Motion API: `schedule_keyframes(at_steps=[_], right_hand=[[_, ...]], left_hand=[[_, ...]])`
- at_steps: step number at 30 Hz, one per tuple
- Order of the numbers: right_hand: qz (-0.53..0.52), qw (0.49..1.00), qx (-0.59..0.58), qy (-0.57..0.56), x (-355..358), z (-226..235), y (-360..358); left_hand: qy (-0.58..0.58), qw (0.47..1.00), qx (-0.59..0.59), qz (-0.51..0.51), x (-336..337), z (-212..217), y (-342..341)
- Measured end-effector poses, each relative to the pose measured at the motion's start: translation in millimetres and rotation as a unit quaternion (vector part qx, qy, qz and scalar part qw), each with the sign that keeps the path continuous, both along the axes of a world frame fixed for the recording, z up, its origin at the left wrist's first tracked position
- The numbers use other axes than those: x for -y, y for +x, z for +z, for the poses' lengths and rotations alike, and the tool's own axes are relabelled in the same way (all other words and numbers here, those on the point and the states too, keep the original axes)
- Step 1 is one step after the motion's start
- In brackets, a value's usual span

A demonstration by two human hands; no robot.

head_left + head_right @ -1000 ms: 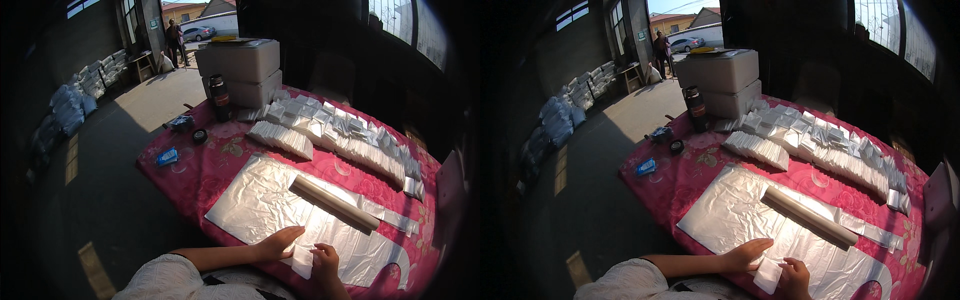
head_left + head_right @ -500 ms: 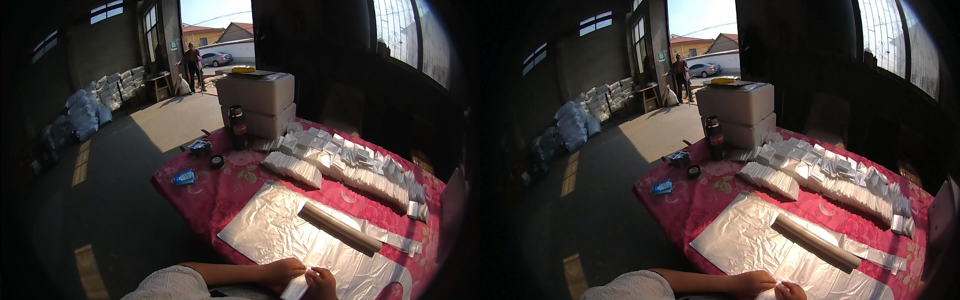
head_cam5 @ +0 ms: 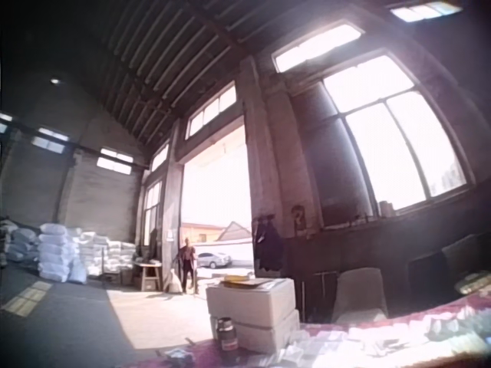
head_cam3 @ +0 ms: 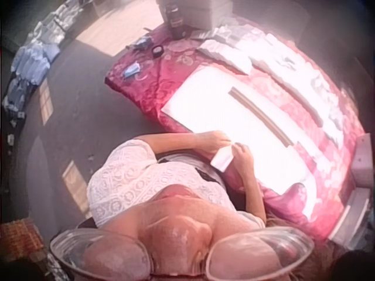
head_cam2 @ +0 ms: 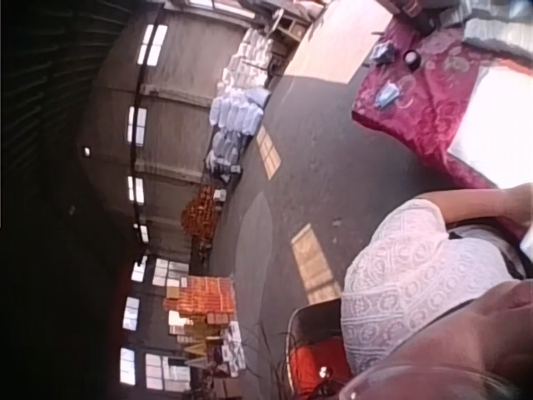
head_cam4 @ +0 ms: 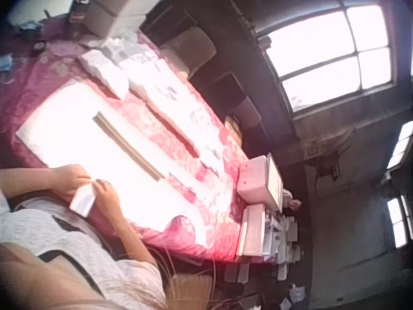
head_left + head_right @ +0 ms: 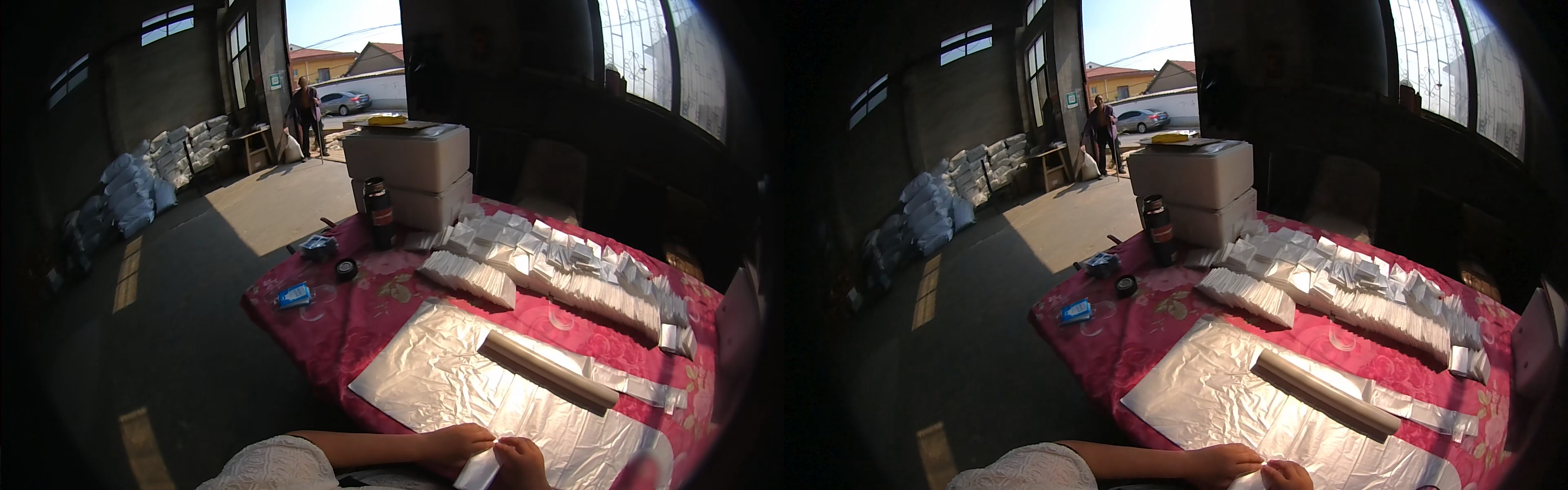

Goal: The person unrolls a roll of white paper on a table covered with a pink cloth, tears off a sheet, and folds it into a small packet. This process is repeated multiple times, creating a stack of folded paper packets.

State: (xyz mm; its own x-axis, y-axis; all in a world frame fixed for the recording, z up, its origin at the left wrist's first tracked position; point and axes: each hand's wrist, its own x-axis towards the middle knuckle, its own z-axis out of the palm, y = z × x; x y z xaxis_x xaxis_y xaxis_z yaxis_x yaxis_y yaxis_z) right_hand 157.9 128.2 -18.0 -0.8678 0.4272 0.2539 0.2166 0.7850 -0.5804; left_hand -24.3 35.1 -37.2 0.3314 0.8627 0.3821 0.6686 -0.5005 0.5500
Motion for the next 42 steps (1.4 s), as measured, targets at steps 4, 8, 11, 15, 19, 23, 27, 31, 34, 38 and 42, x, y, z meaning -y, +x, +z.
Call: schedule_keyframes(at_steps=[4,8,11,15,19,23,27,31,34,38,42], right_hand=[[-0.007,1.0,0.013,0.014,-2.3,-2.2,2.1],[-0.042,0.99,-0.083,0.104,-31.2,-4.6,7.9],[-0.075,0.987,-0.068,0.126,-59.8,6.4,4.3],[-0.125,0.97,-0.08,0.192,-109.2,-5.0,-4.8],[-0.158,0.968,-0.065,0.185,-135.6,-12.5,-19.8],[-0.151,0.965,-0.059,0.205,-149.7,-20.4,-24.2],[-0.145,0.961,-0.056,0.229,-159.4,-20.5,-26.0],[-0.129,0.964,-0.035,0.229,-181.2,-31.4,-21.3],[-0.136,0.962,-0.044,0.233,-176.1,-30.2,-24.4],[-0.156,0.955,-0.055,0.245,-170.6,-31.0,-24.9],[-0.155,0.944,-0.084,0.278,-164.1,-32.3,-28.8]], left_hand=[[0.01,1.0,0.003,-0.029,8.9,8.4,2.0],[-0.005,0.995,-0.02,-0.093,7.8,-23.2,-4.0],[0.011,0.997,-0.026,-0.074,8.6,-16.5,3.0],[0.071,0.993,-0.071,-0.056,-9.1,-36.1,23.0],[-0.041,0.994,-0.093,-0.039,-10.4,-35.0,40.8],[0.012,0.985,-0.174,0.015,-4.7,-44.9,45.5],[-0.026,0.992,-0.125,0.0,6.0,-18.2,46.1],[-0.039,0.992,-0.121,-0.012,8.7,-14.1,47.7],[-0.084,0.988,-0.127,-0.023,7.9,-17.2,47.5],[-0.048,0.992,-0.114,-0.037,8.5,-17.6,46.0],[-0.051,0.997,-0.049,-0.016,24.8,-1.1,23.8]])
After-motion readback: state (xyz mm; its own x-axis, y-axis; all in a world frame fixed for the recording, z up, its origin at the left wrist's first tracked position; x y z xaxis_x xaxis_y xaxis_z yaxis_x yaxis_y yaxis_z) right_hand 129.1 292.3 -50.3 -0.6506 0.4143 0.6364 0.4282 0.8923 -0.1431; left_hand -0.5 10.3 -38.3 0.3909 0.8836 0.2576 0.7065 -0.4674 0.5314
